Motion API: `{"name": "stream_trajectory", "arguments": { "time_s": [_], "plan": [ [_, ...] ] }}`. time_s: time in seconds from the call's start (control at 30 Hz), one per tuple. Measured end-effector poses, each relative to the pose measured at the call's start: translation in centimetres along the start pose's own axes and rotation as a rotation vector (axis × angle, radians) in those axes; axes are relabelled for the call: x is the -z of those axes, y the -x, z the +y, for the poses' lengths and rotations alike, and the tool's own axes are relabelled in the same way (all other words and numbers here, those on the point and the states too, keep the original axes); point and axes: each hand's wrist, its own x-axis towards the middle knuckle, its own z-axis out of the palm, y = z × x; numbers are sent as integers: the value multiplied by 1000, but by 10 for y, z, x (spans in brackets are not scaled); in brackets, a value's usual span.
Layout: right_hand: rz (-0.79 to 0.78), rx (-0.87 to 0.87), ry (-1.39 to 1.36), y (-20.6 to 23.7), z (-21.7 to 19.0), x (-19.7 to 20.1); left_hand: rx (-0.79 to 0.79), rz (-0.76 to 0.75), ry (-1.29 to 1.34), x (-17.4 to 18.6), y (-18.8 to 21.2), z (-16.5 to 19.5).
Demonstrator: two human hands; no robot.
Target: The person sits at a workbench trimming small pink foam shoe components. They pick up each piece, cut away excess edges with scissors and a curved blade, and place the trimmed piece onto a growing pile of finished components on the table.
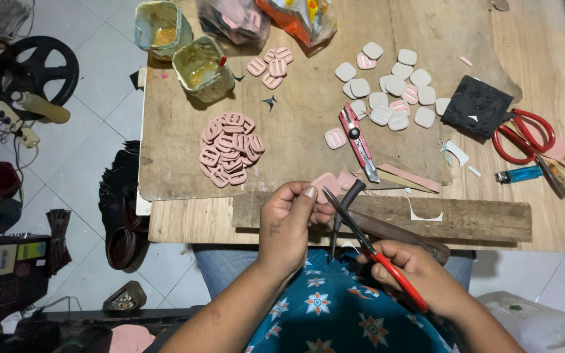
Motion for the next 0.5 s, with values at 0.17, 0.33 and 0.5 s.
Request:
{"name": "stream_trajectory", "arguments": {
  "time_s": [0.17, 0.33, 0.5],
  "plan": [
    [18, -11, -3, -2, 2, -2, 7, 5, 53, 0, 0, 0],
    [82, -66, 23, -1, 4, -2, -4, -6, 49, 0, 1, 1],
    [93, -83, -6, -2, 4, -5, 10, -10, 61, 1, 1, 1]
  ]
}}
